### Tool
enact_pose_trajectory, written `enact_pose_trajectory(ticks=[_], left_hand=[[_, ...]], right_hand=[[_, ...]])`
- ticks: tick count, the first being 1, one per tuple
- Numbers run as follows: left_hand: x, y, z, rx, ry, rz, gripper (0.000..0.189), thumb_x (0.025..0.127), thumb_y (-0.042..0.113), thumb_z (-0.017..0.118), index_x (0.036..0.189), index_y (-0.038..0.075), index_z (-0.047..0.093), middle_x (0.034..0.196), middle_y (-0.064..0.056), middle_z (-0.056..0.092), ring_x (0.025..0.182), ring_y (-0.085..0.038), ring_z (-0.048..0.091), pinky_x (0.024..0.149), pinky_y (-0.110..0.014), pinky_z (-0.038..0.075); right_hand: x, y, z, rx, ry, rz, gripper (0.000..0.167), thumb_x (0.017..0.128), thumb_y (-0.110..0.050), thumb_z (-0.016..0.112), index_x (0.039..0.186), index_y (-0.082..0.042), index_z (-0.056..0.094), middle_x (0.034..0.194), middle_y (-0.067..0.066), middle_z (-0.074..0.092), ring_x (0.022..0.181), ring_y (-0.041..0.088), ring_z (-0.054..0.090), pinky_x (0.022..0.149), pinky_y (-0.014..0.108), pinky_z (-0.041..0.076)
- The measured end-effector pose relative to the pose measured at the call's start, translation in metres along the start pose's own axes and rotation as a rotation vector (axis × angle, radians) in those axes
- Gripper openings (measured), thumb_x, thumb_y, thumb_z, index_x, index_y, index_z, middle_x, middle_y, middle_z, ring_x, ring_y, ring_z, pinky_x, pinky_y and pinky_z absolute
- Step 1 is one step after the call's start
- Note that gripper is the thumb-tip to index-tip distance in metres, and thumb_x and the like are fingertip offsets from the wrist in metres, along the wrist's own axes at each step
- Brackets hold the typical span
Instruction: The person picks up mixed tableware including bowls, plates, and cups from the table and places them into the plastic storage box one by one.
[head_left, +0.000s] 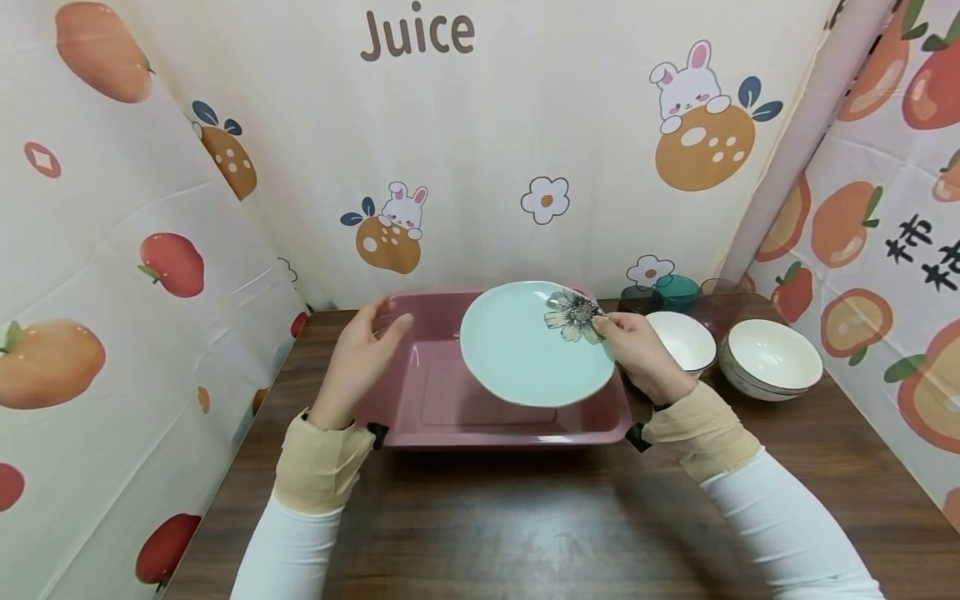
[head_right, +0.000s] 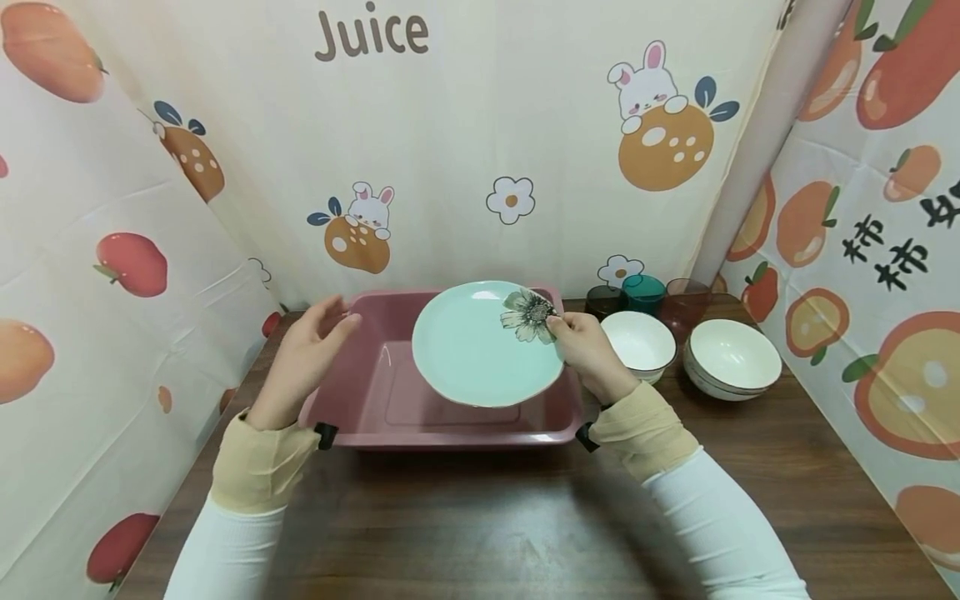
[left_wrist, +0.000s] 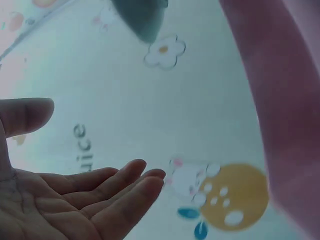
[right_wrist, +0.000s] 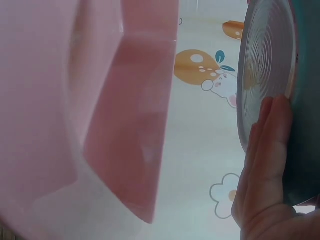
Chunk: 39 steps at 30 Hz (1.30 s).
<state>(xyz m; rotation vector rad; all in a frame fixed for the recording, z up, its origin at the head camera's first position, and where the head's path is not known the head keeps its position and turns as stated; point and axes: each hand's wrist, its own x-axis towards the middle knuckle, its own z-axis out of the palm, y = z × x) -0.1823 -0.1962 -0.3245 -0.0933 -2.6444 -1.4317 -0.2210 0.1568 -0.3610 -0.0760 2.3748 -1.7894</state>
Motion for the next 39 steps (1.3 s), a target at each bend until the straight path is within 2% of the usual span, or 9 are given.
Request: enact_pose_trajectory(ticks=[2,6,10,13,17,21,32,39], left_hand=[[0.009,0.004,0.008,0.013,-0.035,0.007,0.063,0.098,0.036,0.057,0.146,0.001,0.038,0.145,-0.020,0.048,0.134,-0.034,0.047,0.110,-0.048,0.039],[0.023,0.011,0.027,0.057,-0.128,-0.021,0.063,0.097,0.042,0.055,0.145,0.003,0.041,0.143,-0.016,0.050,0.132,-0.033,0.049,0.107,-0.049,0.042],[0.034,0.017,0.046,-0.014,-0.216,-0.054,0.061,0.098,0.043,0.053,0.142,0.002,0.046,0.135,-0.014,0.057,0.122,-0.029,0.057,0.103,-0.047,0.046],[0.040,0.018,0.058,-0.065,-0.241,-0.054,0.049,0.099,0.039,0.052,0.131,0.002,0.057,0.120,-0.013,0.065,0.104,-0.023,0.065,0.093,-0.039,0.052],[0.043,0.015,0.068,-0.079,-0.237,-0.030,0.039,0.101,0.033,0.049,0.113,0.001,0.066,0.099,-0.015,0.071,0.083,-0.017,0.067,0.075,-0.029,0.053],[0.044,0.012,0.075,-0.076,-0.217,-0.031,0.035,0.100,0.029,0.049,0.100,0.000,0.068,0.089,-0.014,0.072,0.072,-0.014,0.066,0.064,-0.026,0.051],[0.046,0.009,0.080,-0.006,-0.206,-0.023,0.032,0.101,0.027,0.047,0.094,0.001,0.064,0.080,-0.012,0.068,0.063,-0.014,0.063,0.056,-0.025,0.048],[0.046,0.009,0.081,-0.021,-0.195,-0.014,0.032,0.102,0.027,0.046,0.091,0.002,0.064,0.079,-0.012,0.068,0.064,-0.015,0.064,0.058,-0.026,0.048]], right_hand=[[0.000,0.000,0.001,-0.006,-0.006,0.005,0.046,0.106,-0.025,0.038,0.122,0.016,0.052,0.084,0.000,0.062,0.073,0.001,0.060,0.068,0.019,0.052],[0.000,-0.001,0.002,-0.021,-0.013,0.012,0.045,0.107,-0.025,0.036,0.123,0.014,0.052,0.088,0.004,0.062,0.075,0.002,0.060,0.069,0.019,0.052],[0.001,-0.001,0.003,-0.027,-0.021,0.021,0.045,0.107,-0.026,0.035,0.125,0.012,0.051,0.092,0.006,0.062,0.076,0.002,0.061,0.070,0.019,0.052],[0.000,-0.001,0.003,-0.017,-0.031,0.026,0.045,0.107,-0.025,0.035,0.127,0.013,0.050,0.093,0.006,0.063,0.076,0.002,0.062,0.070,0.019,0.053],[-0.001,-0.002,0.005,-0.011,-0.038,0.031,0.046,0.107,-0.025,0.034,0.128,0.013,0.048,0.092,0.006,0.063,0.074,0.002,0.062,0.067,0.019,0.053],[-0.003,-0.003,0.006,-0.025,-0.040,0.040,0.046,0.107,-0.025,0.034,0.129,0.013,0.048,0.094,0.007,0.062,0.075,0.002,0.061,0.068,0.019,0.052],[-0.002,0.002,0.003,0.009,-0.070,0.060,0.043,0.107,-0.026,0.034,0.126,0.010,0.048,0.093,0.005,0.059,0.076,0.003,0.061,0.068,0.020,0.053],[-0.003,0.005,-0.002,0.065,-0.083,0.051,0.047,0.106,-0.031,0.039,0.129,0.010,0.048,0.087,0.000,0.062,0.072,0.003,0.062,0.065,0.019,0.052]])
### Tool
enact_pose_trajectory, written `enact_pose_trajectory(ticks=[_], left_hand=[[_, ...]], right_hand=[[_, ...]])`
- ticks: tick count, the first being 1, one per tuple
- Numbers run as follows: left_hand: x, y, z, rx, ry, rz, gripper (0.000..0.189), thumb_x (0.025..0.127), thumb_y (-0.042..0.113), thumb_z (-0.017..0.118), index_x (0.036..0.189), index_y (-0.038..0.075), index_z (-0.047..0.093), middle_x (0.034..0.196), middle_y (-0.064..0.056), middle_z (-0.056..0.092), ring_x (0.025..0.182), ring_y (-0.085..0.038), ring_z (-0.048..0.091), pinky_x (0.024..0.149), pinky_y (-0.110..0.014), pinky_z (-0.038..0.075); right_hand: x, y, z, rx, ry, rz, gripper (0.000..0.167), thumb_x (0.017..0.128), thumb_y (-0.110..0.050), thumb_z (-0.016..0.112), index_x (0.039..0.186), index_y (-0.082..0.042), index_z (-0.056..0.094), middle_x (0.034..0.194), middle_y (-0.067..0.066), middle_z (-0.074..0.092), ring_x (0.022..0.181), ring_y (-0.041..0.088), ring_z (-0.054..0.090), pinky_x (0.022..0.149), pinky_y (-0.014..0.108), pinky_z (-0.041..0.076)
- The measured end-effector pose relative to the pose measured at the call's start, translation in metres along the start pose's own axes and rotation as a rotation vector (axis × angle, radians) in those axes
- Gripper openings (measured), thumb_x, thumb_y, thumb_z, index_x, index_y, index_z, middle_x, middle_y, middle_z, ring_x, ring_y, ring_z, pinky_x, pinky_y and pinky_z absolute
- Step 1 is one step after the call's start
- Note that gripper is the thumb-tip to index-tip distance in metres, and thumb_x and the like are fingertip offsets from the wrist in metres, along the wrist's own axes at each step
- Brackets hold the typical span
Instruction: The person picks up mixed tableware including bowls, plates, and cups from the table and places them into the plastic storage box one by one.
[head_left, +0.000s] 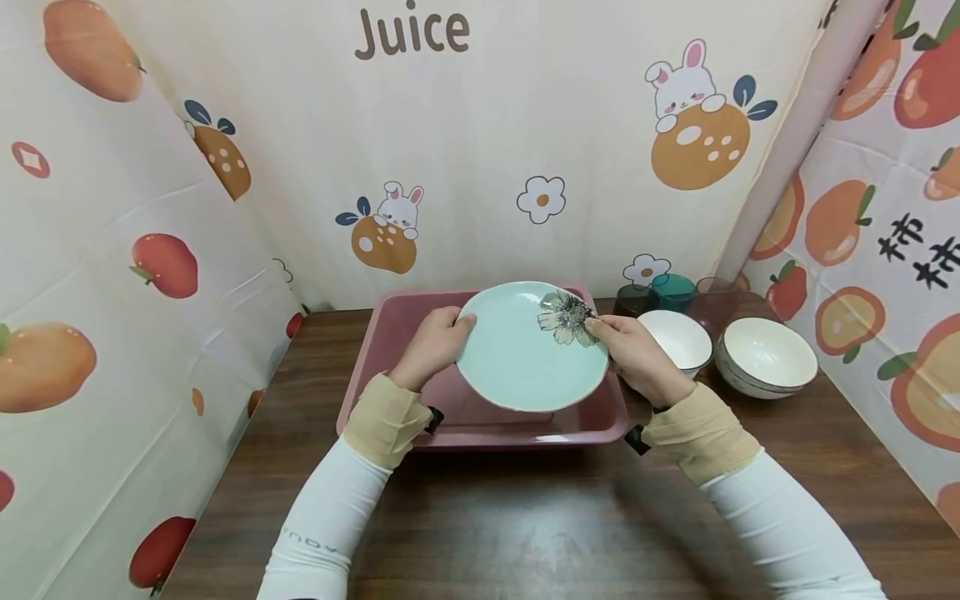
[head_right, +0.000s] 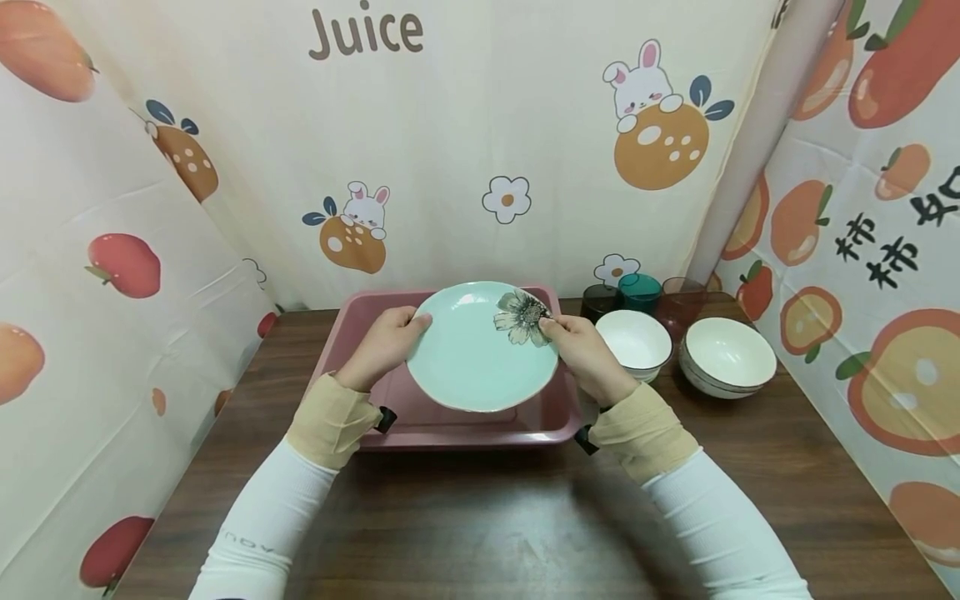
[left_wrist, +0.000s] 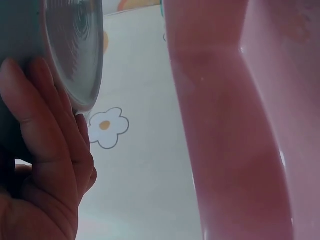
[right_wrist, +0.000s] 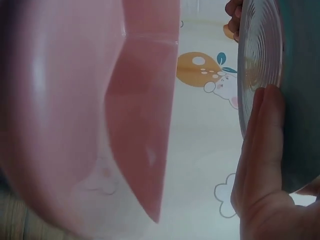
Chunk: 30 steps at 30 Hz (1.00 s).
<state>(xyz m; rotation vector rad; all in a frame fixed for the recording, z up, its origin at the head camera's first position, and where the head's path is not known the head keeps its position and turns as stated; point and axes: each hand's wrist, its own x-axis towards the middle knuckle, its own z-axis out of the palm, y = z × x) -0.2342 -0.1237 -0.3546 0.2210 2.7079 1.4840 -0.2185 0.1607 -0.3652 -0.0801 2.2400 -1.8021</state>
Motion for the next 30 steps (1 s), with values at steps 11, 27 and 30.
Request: enact_pose_trajectory(ticks=[11,27,30], left_hand=[[0.000,-0.003,-0.004,-0.005,0.025,0.007,0.032,0.102,0.027,0.046,0.095,0.002,0.065,0.082,-0.013,0.068,0.065,-0.015,0.064,0.058,-0.025,0.049],[0.004,-0.009,-0.015,0.033,0.035,-0.027,0.031,0.102,0.025,0.045,0.095,0.000,0.063,0.081,-0.013,0.066,0.065,-0.016,0.064,0.058,-0.025,0.050],[0.007,-0.012,-0.015,0.055,0.028,-0.035,0.031,0.102,0.024,0.045,0.094,0.000,0.062,0.081,-0.013,0.064,0.066,-0.016,0.063,0.058,-0.025,0.049]], right_hand=[[-0.004,0.003,-0.008,-0.018,-0.032,-0.003,0.068,0.104,-0.046,0.036,0.146,0.007,0.034,0.131,0.022,0.054,0.098,0.008,0.063,0.082,0.022,0.055],[-0.012,0.030,-0.016,-0.476,0.114,-0.123,0.059,0.103,-0.026,0.046,0.148,0.008,0.030,0.142,0.031,0.045,0.131,0.046,0.046,0.107,0.056,0.039],[-0.010,0.038,-0.013,-0.509,0.096,-0.136,0.064,0.102,-0.024,0.047,0.148,0.013,0.023,0.140,0.033,0.046,0.127,0.047,0.049,0.104,0.056,0.042]])
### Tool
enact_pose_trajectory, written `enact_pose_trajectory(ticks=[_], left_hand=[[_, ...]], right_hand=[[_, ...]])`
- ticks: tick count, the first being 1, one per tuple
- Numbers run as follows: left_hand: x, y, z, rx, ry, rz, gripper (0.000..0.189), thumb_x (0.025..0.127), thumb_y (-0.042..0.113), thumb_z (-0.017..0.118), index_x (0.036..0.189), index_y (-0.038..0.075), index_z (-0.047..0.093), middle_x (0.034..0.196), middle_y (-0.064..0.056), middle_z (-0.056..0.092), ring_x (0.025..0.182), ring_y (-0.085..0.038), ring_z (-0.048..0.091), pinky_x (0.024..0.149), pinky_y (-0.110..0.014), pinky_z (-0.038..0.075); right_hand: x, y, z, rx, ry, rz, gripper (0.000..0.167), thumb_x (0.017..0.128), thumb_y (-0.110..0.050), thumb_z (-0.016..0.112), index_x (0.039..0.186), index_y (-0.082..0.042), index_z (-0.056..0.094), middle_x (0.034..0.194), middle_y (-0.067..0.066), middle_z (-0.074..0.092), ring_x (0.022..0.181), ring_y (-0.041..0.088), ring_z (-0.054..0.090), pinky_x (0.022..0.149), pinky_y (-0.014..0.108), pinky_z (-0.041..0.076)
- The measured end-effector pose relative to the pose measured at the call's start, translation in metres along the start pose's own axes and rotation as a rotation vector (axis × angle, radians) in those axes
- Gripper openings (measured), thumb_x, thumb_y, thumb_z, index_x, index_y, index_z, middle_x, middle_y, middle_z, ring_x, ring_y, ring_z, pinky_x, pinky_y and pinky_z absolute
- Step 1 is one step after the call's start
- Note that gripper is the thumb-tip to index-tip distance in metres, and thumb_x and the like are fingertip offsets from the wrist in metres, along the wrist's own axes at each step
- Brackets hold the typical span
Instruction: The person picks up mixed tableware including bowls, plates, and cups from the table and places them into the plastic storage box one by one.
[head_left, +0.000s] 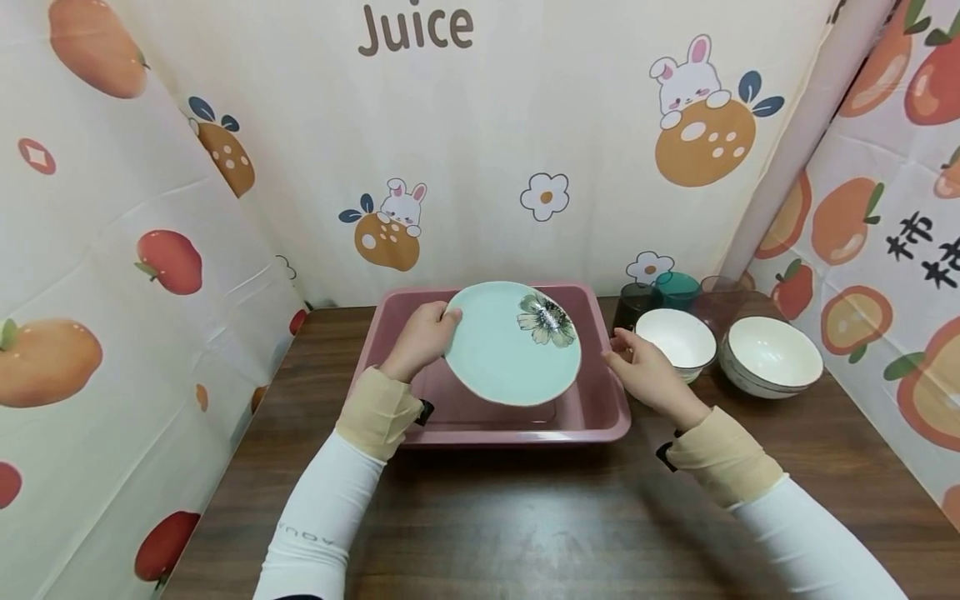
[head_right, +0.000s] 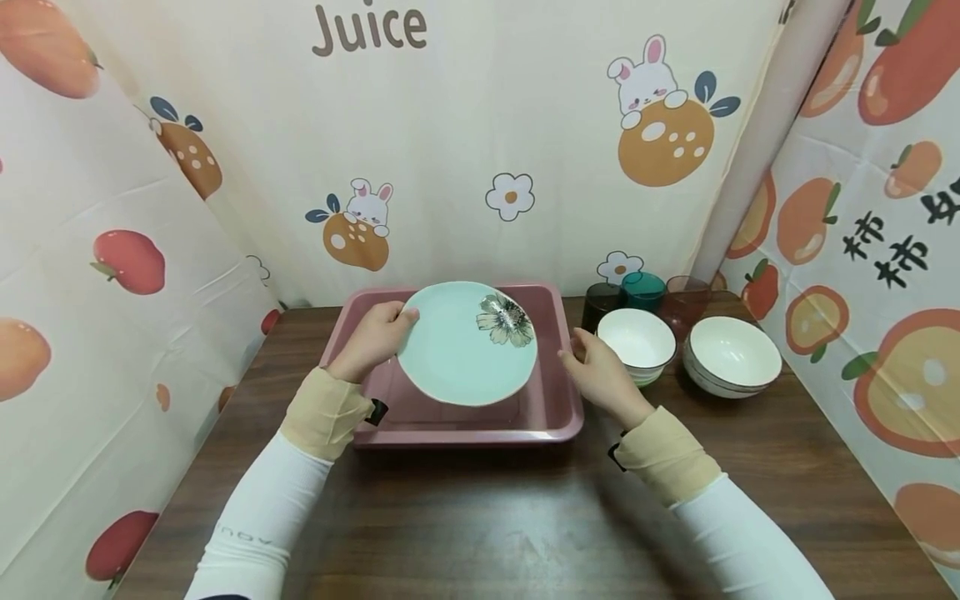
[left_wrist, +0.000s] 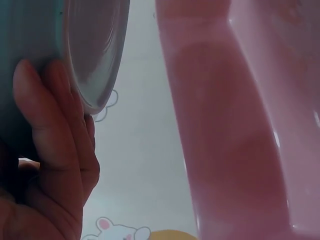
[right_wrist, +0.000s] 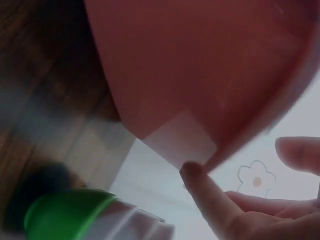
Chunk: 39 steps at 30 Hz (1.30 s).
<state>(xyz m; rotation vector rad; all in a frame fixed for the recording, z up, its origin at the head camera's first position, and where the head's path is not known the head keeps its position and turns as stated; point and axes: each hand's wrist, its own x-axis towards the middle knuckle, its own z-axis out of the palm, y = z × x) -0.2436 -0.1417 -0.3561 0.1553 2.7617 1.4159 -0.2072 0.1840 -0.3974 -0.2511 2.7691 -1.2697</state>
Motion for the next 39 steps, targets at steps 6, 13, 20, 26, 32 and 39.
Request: enact_pose_trajectory(ticks=[6,13,20,26,32,39], left_hand=[[0.007,-0.006,0.003,0.052,-0.038,-0.028,0.032,0.103,0.025,0.044,0.098,0.000,0.062,0.082,-0.013,0.063,0.064,-0.017,0.062,0.057,-0.026,0.050],[0.014,-0.013,0.012,0.101,-0.083,-0.043,0.031,0.103,0.024,0.043,0.101,-0.002,0.060,0.083,-0.014,0.062,0.062,-0.018,0.061,0.055,-0.026,0.052],[0.019,-0.017,0.020,0.156,-0.113,-0.051,0.030,0.103,0.024,0.042,0.099,0.000,0.060,0.083,-0.013,0.060,0.063,-0.019,0.060,0.055,-0.026,0.050],[0.021,-0.020,0.029,0.205,-0.135,-0.054,0.029,0.102,0.023,0.043,0.099,-0.001,0.059,0.083,-0.013,0.060,0.063,-0.020,0.060,0.054,-0.026,0.050],[0.024,-0.024,0.034,0.228,-0.167,-0.042,0.028,0.101,0.021,0.044,0.095,-0.001,0.060,0.082,-0.013,0.059,0.064,-0.021,0.060,0.055,-0.026,0.050],[0.025,-0.029,0.038,0.146,-0.214,-0.078,0.026,0.101,0.017,0.046,0.096,-0.004,0.060,0.080,-0.012,0.058,0.061,-0.018,0.059,0.055,-0.027,0.053]], right_hand=[[0.005,0.012,0.010,-0.034,-0.028,-0.014,0.064,0.101,-0.022,0.049,0.147,0.016,0.024,0.136,0.035,0.050,0.120,0.044,0.057,0.097,0.053,0.049],[0.009,0.023,0.021,-0.072,-0.006,-0.037,0.048,0.099,-0.019,0.051,0.136,0.011,0.045,0.123,0.030,0.060,0.103,0.035,0.065,0.087,0.049,0.054],[0.009,0.025,0.025,-0.063,0.003,-0.012,0.047,0.101,-0.017,0.047,0.137,0.012,0.042,0.127,0.032,0.056,0.109,0.038,0.062,0.090,0.051,0.053],[0.008,0.025,0.027,-0.058,0.008,-0.003,0.045,0.101,-0.016,0.045,0.136,0.012,0.041,0.125,0.032,0.057,0.109,0.038,0.062,0.089,0.051,0.053],[0.006,0.024,0.027,-0.051,0.014,-0.011,0.042,0.100,-0.015,0.045,0.133,0.011,0.044,0.123,0.030,0.058,0.108,0.036,0.061,0.091,0.052,0.052],[0.004,0.023,0.027,-0.061,0.004,-0.023,0.042,0.100,-0.015,0.045,0.132,0.011,0.044,0.120,0.029,0.060,0.105,0.033,0.061,0.090,0.051,0.052]])
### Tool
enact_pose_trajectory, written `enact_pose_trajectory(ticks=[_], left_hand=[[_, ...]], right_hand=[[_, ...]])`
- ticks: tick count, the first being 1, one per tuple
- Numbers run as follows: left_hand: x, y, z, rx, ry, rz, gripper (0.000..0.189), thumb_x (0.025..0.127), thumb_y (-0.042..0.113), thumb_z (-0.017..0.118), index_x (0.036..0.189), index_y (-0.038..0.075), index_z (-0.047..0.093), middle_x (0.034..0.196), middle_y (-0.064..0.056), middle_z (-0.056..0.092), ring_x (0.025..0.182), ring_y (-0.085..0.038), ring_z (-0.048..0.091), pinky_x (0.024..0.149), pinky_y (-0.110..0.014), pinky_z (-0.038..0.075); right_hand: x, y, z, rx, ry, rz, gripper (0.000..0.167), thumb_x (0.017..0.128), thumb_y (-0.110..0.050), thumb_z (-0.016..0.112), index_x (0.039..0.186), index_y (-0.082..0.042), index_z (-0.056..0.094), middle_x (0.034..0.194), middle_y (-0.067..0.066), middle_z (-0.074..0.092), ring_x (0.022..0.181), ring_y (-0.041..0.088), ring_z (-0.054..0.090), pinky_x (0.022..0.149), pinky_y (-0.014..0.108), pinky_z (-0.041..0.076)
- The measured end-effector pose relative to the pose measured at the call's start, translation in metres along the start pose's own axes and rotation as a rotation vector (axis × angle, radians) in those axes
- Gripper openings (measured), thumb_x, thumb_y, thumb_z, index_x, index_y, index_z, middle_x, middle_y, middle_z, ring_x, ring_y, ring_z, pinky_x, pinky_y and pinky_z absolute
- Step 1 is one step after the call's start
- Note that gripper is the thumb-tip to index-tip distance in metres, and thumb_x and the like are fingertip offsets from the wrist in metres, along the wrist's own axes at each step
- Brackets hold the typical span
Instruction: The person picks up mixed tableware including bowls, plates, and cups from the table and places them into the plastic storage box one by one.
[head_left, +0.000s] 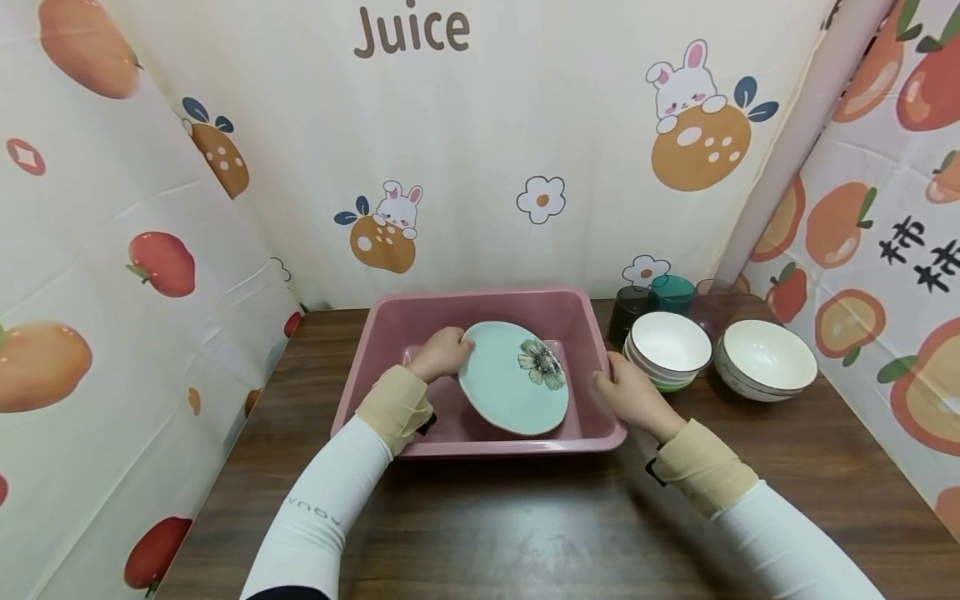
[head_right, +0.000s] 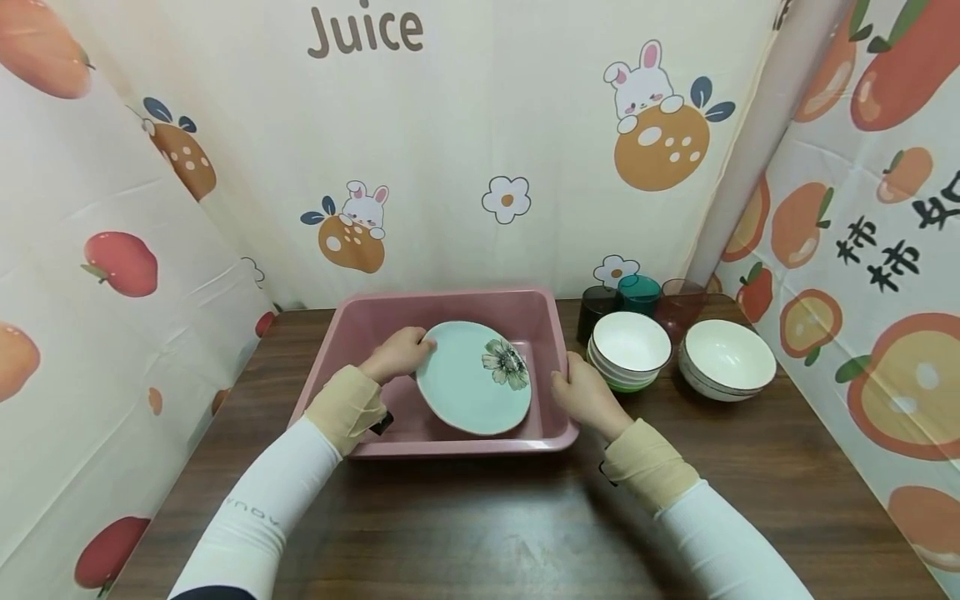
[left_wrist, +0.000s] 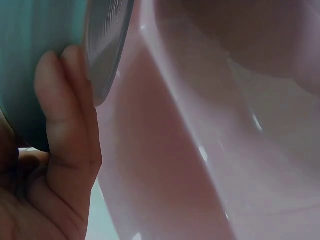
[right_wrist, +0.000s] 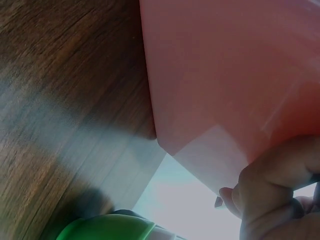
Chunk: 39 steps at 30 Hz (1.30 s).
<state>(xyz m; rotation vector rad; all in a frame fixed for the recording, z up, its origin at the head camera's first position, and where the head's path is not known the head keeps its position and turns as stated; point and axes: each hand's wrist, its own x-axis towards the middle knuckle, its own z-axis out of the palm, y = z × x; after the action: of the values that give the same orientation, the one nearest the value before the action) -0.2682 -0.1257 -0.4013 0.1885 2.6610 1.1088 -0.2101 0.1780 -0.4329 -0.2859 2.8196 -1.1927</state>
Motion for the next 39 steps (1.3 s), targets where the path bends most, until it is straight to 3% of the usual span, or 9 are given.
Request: enact_pose_trajectory(ticks=[14,21,24,32,39], left_hand=[[0.005,-0.008,0.016,-0.061,-0.103,-0.005,0.028,0.101,0.014,0.044,0.103,-0.007,0.061,0.080,-0.010,0.059,0.062,-0.014,0.059,0.058,-0.028,0.055],[0.005,-0.014,0.020,-0.110,-0.169,-0.013,0.035,0.102,0.012,0.042,0.128,-0.005,0.058,0.093,-0.016,0.066,0.066,-0.014,0.063,0.063,-0.032,0.058],[0.004,-0.016,0.021,-0.120,-0.185,-0.026,0.036,0.102,0.012,0.043,0.132,-0.003,0.056,0.098,-0.017,0.067,0.069,-0.015,0.065,0.063,-0.032,0.058],[0.005,-0.022,0.025,-0.123,-0.181,-0.066,0.030,0.099,0.009,0.047,0.121,-0.008,0.060,0.094,-0.017,0.068,0.072,-0.017,0.067,0.064,-0.033,0.058],[0.004,-0.023,0.026,-0.053,-0.171,-0.087,0.023,0.096,0.007,0.050,0.106,-0.010,0.062,0.078,-0.012,0.066,0.061,-0.014,0.063,0.058,-0.031,0.057]], right_hand=[[-0.004,-0.001,0.003,0.012,0.039,-0.011,0.043,0.100,-0.012,0.046,0.133,0.014,0.042,0.120,0.031,0.059,0.107,0.037,0.062,0.088,0.051,0.053],[-0.006,-0.002,0.003,0.025,0.036,-0.015,0.043,0.099,-0.012,0.045,0.133,0.014,0.042,0.120,0.032,0.059,0.107,0.040,0.063,0.086,0.051,0.054],[-0.008,-0.003,0.003,0.027,0.034,-0.011,0.043,0.099,-0.012,0.045,0.133,0.014,0.041,0.120,0.033,0.058,0.107,0.040,0.063,0.086,0.050,0.055],[-0.009,-0.004,0.003,0.023,0.034,0.005,0.043,0.100,-0.012,0.044,0.134,0.013,0.041,0.121,0.032,0.058,0.108,0.039,0.062,0.088,0.051,0.053],[-0.009,-0.003,0.004,0.016,0.035,0.006,0.042,0.100,-0.012,0.045,0.133,0.013,0.042,0.120,0.031,0.059,0.107,0.038,0.063,0.088,0.051,0.054]])
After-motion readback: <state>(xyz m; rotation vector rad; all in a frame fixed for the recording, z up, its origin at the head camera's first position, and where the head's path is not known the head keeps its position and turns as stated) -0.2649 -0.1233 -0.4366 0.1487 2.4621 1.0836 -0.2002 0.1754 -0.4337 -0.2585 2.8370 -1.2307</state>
